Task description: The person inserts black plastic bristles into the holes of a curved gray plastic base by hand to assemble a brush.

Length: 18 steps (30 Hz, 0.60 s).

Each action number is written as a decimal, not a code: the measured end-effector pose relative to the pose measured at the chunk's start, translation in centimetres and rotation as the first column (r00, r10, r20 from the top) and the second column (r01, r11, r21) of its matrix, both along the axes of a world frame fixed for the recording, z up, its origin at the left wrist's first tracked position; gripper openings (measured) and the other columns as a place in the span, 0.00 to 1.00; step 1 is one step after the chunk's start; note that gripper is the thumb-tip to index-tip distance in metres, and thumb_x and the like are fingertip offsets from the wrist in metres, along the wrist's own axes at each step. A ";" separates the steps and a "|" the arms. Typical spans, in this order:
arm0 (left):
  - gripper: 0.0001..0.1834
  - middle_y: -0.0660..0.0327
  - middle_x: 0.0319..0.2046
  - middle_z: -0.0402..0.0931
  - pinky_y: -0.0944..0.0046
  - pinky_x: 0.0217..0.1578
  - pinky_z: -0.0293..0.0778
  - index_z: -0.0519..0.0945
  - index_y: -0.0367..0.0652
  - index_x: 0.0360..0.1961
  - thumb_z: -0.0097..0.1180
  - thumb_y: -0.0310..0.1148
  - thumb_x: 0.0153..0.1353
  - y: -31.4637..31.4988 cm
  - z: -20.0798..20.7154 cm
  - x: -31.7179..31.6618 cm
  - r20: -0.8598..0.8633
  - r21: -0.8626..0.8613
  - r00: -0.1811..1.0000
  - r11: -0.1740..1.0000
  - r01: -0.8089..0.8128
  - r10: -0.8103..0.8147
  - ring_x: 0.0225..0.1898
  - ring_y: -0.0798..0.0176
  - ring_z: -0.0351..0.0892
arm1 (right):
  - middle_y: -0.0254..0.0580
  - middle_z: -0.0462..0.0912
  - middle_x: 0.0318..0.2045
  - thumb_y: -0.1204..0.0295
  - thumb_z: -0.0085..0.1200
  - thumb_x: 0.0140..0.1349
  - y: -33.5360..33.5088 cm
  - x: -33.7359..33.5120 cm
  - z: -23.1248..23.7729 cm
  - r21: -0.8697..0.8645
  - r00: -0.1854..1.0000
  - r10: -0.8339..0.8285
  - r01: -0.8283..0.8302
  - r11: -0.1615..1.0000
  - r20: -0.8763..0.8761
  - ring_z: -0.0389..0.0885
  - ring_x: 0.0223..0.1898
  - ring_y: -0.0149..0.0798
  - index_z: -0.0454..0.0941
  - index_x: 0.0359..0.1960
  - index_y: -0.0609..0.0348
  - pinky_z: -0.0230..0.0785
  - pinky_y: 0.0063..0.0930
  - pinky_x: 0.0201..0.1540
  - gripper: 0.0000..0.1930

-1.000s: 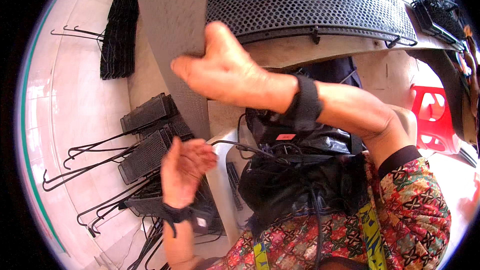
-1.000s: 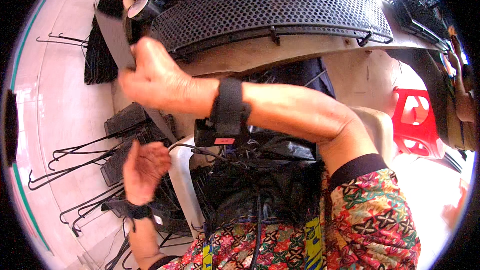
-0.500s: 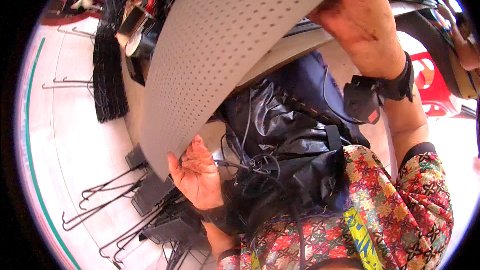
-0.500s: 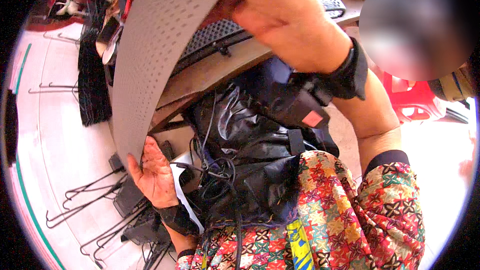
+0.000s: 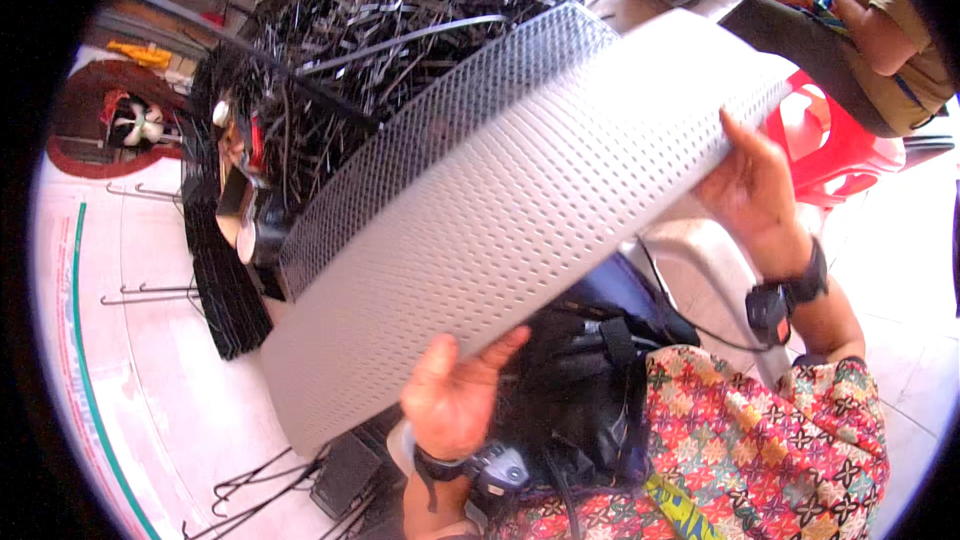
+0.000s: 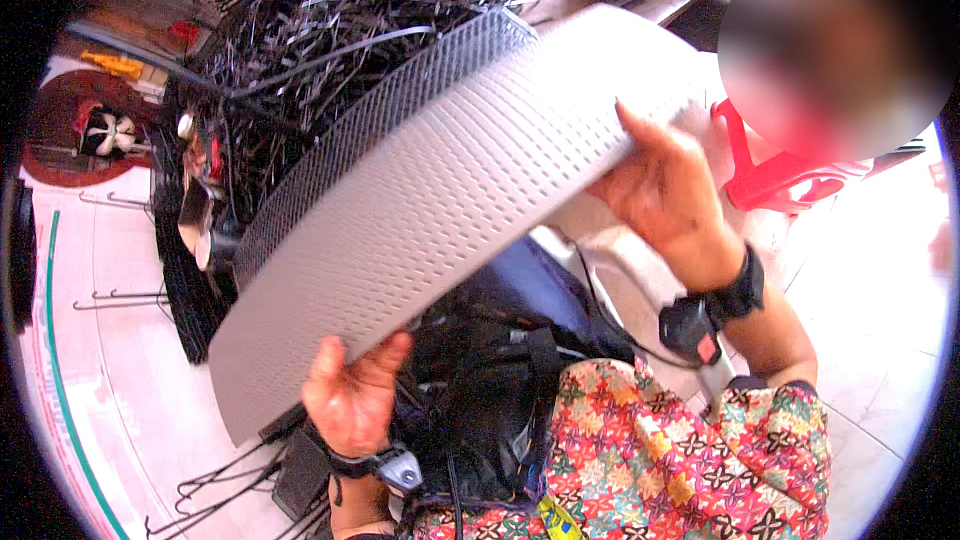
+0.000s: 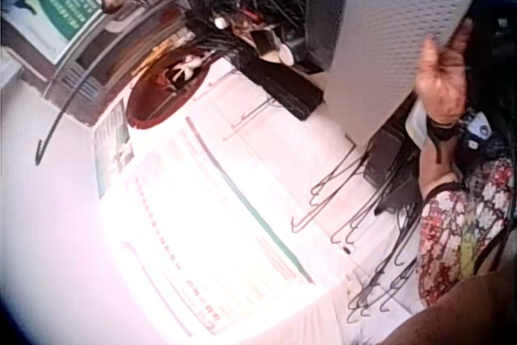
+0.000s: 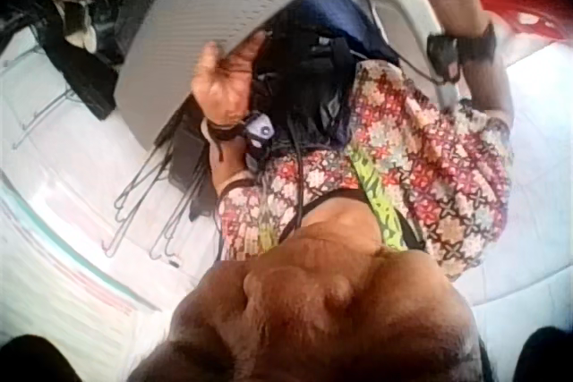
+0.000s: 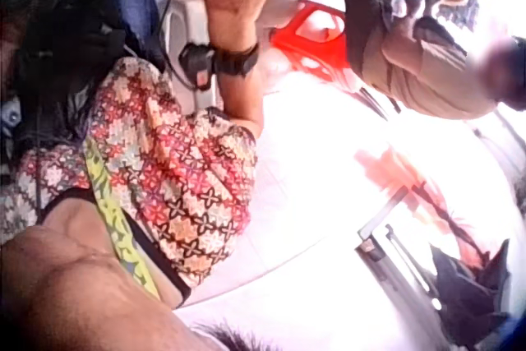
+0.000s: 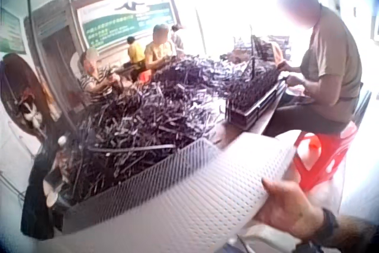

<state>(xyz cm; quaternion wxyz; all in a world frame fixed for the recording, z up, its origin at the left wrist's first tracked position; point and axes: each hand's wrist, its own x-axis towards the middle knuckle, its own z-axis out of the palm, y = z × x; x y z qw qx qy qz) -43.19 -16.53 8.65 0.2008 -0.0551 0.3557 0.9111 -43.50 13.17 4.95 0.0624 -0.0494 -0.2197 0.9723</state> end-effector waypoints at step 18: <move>0.25 0.55 0.54 0.62 0.52 0.54 0.61 0.58 0.41 0.57 0.46 0.31 0.59 7.2 -3.4 -1.5 0.131 -0.086 0.814 0.812 0.578 -0.566 0.55 0.54 0.62 | 0.50 0.71 0.46 0.81 0.47 0.50 -4.6 4.5 -4.2 -0.258 0.899 0.039 0.083 0.963 0.435 0.69 0.49 0.47 0.64 0.48 0.69 0.56 0.48 0.56 0.20</move>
